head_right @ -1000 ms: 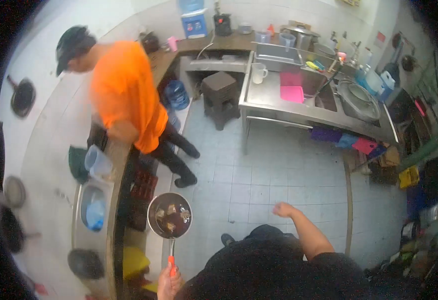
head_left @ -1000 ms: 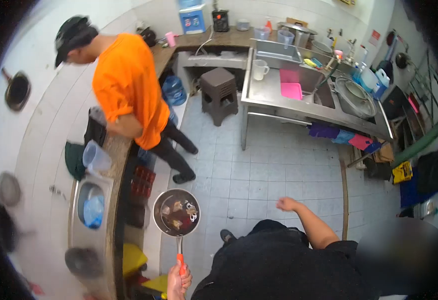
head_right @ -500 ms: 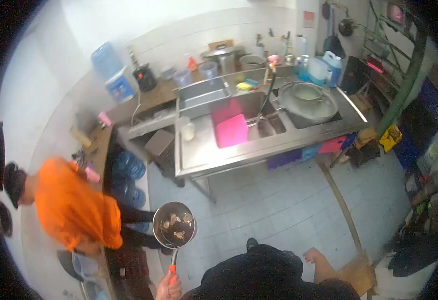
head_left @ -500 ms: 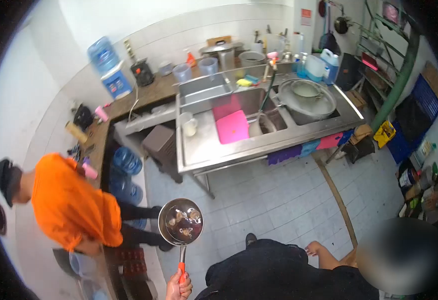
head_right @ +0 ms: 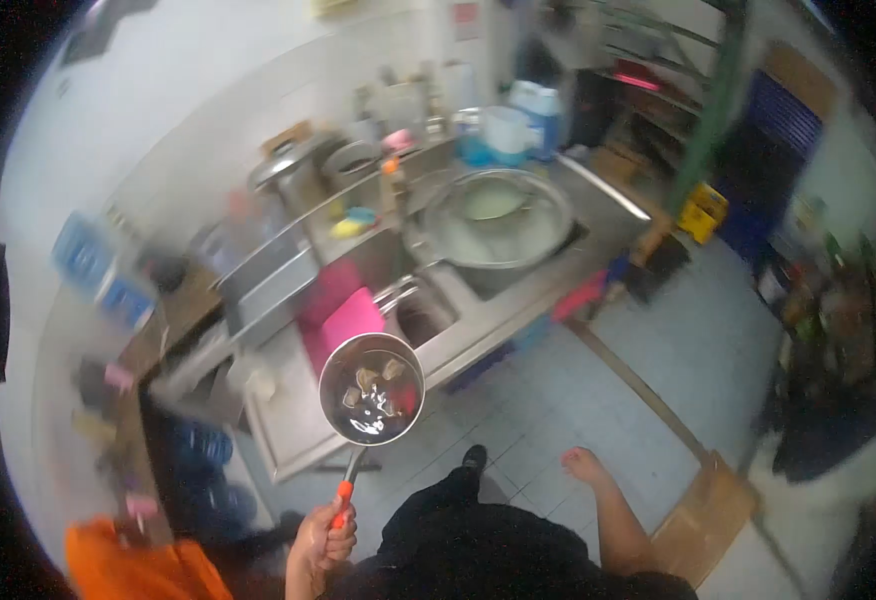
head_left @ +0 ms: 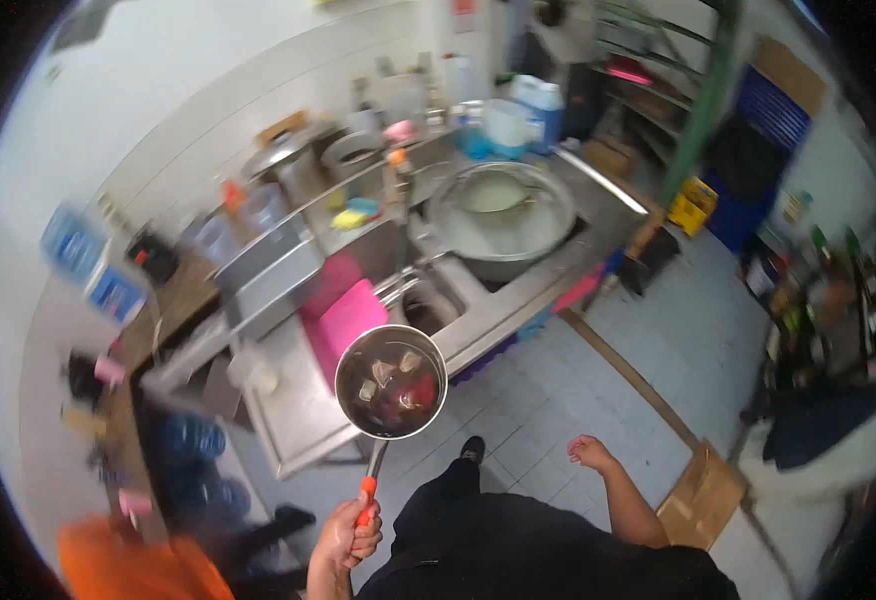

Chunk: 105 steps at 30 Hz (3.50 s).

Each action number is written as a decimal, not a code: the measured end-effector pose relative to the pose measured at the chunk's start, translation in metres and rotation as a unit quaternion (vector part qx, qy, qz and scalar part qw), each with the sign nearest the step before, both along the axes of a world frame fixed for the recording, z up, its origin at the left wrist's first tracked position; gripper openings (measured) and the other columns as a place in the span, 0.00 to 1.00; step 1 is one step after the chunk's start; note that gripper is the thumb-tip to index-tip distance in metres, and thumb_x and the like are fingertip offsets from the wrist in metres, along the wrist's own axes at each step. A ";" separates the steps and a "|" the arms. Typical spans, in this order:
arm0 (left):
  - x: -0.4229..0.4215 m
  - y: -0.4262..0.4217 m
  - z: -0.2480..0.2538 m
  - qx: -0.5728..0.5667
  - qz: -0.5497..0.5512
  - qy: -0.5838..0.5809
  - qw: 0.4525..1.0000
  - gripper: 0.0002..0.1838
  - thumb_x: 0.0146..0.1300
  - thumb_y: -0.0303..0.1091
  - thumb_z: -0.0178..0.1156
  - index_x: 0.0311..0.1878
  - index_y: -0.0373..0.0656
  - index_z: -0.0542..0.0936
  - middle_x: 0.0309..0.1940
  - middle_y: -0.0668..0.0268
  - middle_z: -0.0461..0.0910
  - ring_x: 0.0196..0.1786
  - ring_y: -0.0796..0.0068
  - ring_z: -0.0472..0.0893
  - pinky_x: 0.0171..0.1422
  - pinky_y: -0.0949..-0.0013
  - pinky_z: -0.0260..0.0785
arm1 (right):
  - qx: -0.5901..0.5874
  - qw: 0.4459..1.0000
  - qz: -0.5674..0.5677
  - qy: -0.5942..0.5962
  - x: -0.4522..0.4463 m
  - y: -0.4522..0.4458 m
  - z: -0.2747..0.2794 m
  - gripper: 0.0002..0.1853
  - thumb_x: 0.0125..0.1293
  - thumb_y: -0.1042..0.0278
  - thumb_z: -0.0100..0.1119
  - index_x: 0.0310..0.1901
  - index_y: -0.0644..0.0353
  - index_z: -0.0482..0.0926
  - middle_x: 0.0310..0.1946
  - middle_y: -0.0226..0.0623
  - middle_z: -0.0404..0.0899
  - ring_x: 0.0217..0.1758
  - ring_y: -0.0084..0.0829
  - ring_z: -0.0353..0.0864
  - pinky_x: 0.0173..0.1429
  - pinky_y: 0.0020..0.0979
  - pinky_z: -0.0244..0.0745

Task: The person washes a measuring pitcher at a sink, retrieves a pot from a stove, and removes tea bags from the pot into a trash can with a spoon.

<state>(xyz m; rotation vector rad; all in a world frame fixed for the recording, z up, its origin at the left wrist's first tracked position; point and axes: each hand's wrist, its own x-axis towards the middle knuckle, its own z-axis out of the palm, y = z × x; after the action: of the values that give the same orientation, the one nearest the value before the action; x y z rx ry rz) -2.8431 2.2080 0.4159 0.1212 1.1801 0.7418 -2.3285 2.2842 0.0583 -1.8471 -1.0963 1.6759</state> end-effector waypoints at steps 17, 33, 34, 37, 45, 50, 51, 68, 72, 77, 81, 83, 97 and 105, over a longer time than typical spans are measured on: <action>0.339 0.400 -0.029 0.019 -0.431 0.054 0.900 0.23 0.77 0.54 0.48 0.23 0.58 0.63 0.11 0.83 0.52 0.09 0.88 0.48 0.09 0.79 0.37 | -0.211 0.915 -0.344 -0.020 0.120 -0.267 -0.177 0.13 0.69 0.58 0.59 0.52 0.48 0.84 0.42 0.32 0.87 0.37 0.34 0.86 0.37 0.42 0.81; 0.827 0.551 -0.097 -0.043 -0.521 -0.042 0.851 0.21 0.72 0.57 0.56 0.33 0.50 0.71 0.14 0.79 0.56 0.11 0.86 0.54 0.10 0.79 0.41 | -0.001 0.757 -0.651 0.057 0.538 -0.081 -0.014 0.19 0.72 0.59 0.50 0.58 0.61 0.76 0.47 0.43 0.85 0.44 0.35 0.87 0.41 0.34 0.80; 0.855 0.561 -0.101 -0.050 -0.530 -0.035 0.846 0.21 0.72 0.57 0.56 0.33 0.50 0.71 0.14 0.79 0.56 0.11 0.86 0.54 0.10 0.79 0.41 | 0.047 0.768 -0.638 0.022 0.580 -0.056 -0.010 0.19 0.72 0.60 0.48 0.59 0.60 0.76 0.48 0.42 0.85 0.43 0.35 0.87 0.42 0.34 0.80; 0.940 0.594 -0.119 -0.035 -0.559 -0.019 0.828 0.21 0.72 0.57 0.56 0.33 0.50 0.72 0.14 0.78 0.59 0.11 0.86 0.55 0.11 0.78 0.41 | 0.182 0.708 -0.680 0.065 0.688 0.038 0.078 0.17 0.73 0.61 0.52 0.58 0.58 0.76 0.50 0.37 0.84 0.50 0.32 0.85 0.50 0.31 0.78; 1.169 0.672 -0.132 -0.018 -0.653 0.051 0.756 0.21 0.73 0.58 0.54 0.35 0.50 0.72 0.14 0.75 0.58 0.12 0.81 0.55 0.12 0.74 0.44 | 0.144 0.795 -0.589 0.016 0.882 0.157 0.193 0.17 0.73 0.60 0.54 0.59 0.57 0.76 0.50 0.33 0.84 0.52 0.28 0.83 0.54 0.33 0.76; 1.306 0.697 -0.110 -0.026 -0.696 -0.008 0.717 0.21 0.74 0.57 0.52 0.34 0.50 0.72 0.12 0.75 0.57 0.11 0.80 0.56 0.11 0.73 0.45 | 0.065 0.773 -0.629 -0.049 0.941 0.135 0.197 0.18 0.73 0.59 0.55 0.58 0.60 0.76 0.48 0.33 0.84 0.49 0.27 0.84 0.50 0.31 0.78; 1.336 0.696 -0.104 -0.001 -0.706 0.039 0.707 0.21 0.74 0.58 0.52 0.33 0.50 0.71 0.12 0.75 0.58 0.10 0.80 0.55 0.11 0.73 0.46 | 0.076 0.761 -0.643 -0.048 0.948 0.125 0.188 0.18 0.73 0.59 0.55 0.58 0.60 0.77 0.48 0.34 0.85 0.48 0.26 0.84 0.50 0.31 0.78; 1.725 0.668 -0.118 -0.079 -0.742 -0.060 0.663 0.23 0.77 0.58 0.43 0.32 0.54 0.73 0.11 0.76 0.62 0.09 0.79 0.58 0.09 0.71 0.51 | 0.617 0.287 -0.576 -0.453 1.205 0.133 0.554 0.62 0.46 0.54 0.78 0.78 0.51 0.44 0.73 0.50 0.58 0.74 0.46 0.62 0.72 0.47 0.60; 1.799 0.656 -0.123 -0.108 -0.755 -0.154 0.629 0.22 0.77 0.56 0.44 0.28 0.55 0.70 0.09 0.77 0.58 0.07 0.80 0.56 0.08 0.72 0.50 | 0.643 0.326 -0.559 -0.409 1.245 0.139 0.573 0.51 0.55 0.62 0.69 0.77 0.54 0.47 0.70 0.52 0.62 0.70 0.47 0.67 0.69 0.45 0.66; 1.887 0.640 -0.115 -0.115 -0.760 -0.064 0.636 0.23 0.77 0.54 0.45 0.27 0.53 0.69 0.09 0.76 0.58 0.07 0.80 0.56 0.09 0.73 0.50 | 0.604 0.252 -0.627 -0.422 1.330 0.135 0.581 0.38 0.66 0.73 0.59 0.75 0.58 0.52 0.67 0.56 0.68 0.66 0.48 0.74 0.64 0.43 0.74; 1.949 0.646 -0.127 -0.069 -0.785 -0.043 0.614 0.22 0.76 0.53 0.48 0.26 0.52 0.69 0.09 0.75 0.58 0.07 0.78 0.58 0.08 0.72 0.51 | 0.405 0.155 -0.727 -0.533 1.408 0.056 0.530 0.05 0.67 0.74 0.63 0.41 0.66 0.81 0.35 0.34 0.85 0.39 0.23 0.84 0.45 0.24 0.77; 1.975 0.657 -0.133 -0.044 -0.823 -0.016 0.566 0.21 0.75 0.53 0.50 0.26 0.52 0.69 0.09 0.75 0.59 0.07 0.78 0.58 0.08 0.71 0.50 | 0.207 0.158 -0.771 -0.581 1.462 0.009 0.518 0.06 0.69 0.74 0.58 0.42 0.66 0.82 0.32 0.32 0.83 0.35 0.22 0.82 0.41 0.24 0.74; 2.109 0.686 -0.121 0.063 -0.943 0.033 0.325 0.21 0.73 0.51 0.53 0.26 0.51 0.68 0.10 0.76 0.59 0.08 0.77 0.61 0.11 0.70 0.54 | -0.359 0.513 -0.474 -0.619 1.651 -0.217 0.442 0.18 0.71 0.55 0.51 0.51 0.59 0.82 0.50 0.47 0.83 0.54 0.45 0.81 0.61 0.41 0.75; 2.162 0.676 -0.126 0.124 -0.971 0.025 0.205 0.20 0.73 0.51 0.54 0.26 0.51 0.68 0.10 0.76 0.60 0.09 0.77 0.62 0.12 0.71 0.55 | -0.365 0.480 -0.525 -0.601 1.652 -0.209 0.450 0.17 0.70 0.61 0.53 0.54 0.61 0.80 0.50 0.47 0.83 0.54 0.46 0.81 0.60 0.40 0.75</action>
<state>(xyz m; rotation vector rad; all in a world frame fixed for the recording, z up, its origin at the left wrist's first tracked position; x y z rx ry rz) -0.6809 2.8838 0.2897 1.5744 0.0845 -1.4890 -0.6764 2.0754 0.5086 -3.1513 0.8344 -0.2446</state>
